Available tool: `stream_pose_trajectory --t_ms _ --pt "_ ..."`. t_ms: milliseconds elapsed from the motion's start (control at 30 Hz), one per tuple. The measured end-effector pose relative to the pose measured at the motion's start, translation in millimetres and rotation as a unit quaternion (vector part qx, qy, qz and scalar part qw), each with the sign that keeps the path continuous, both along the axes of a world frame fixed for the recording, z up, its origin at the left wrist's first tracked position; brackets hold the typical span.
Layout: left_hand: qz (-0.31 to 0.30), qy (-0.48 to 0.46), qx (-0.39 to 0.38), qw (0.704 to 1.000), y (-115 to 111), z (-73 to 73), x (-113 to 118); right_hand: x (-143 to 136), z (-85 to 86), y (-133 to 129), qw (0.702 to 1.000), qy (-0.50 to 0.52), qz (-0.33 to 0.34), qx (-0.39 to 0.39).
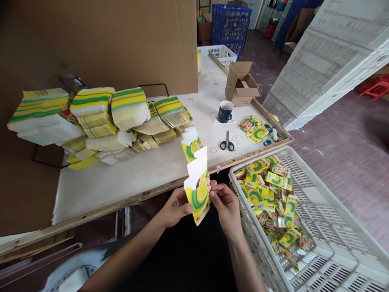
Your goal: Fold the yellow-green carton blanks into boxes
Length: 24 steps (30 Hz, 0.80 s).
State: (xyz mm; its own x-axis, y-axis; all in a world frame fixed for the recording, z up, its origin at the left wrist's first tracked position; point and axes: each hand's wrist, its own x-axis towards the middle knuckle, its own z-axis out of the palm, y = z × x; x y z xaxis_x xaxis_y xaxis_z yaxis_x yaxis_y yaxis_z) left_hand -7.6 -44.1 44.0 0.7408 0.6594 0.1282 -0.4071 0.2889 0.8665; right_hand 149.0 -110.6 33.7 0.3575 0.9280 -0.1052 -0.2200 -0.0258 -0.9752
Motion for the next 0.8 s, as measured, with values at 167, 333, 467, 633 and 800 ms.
stream_pose_trajectory --t_ms 167,333,467,633,800 --pt "0.077 0.055 -0.024 0.995 -2.6 -11.6 2.0 -2.8 1.7 -5.7 0.997 -0.077 0.017 0.011" --pt "0.187 0.165 0.009 0.968 -5.1 -17.8 8.6 -11.0 -3.8 -8.6 0.990 -0.136 -0.022 -0.025" --pt "0.214 0.173 0.021 0.961 -8.7 -14.2 11.1 -11.6 -5.6 -6.8 0.983 -0.169 -0.065 -0.015" --pt "0.155 0.172 0.048 0.972 -9.4 -10.3 -0.1 -2.7 -4.9 -10.3 0.984 -0.179 -0.008 0.017" --pt "0.046 0.154 0.046 0.986 -6.0 -4.7 -14.9 5.4 -1.8 -18.3 0.986 -0.153 0.055 0.031"
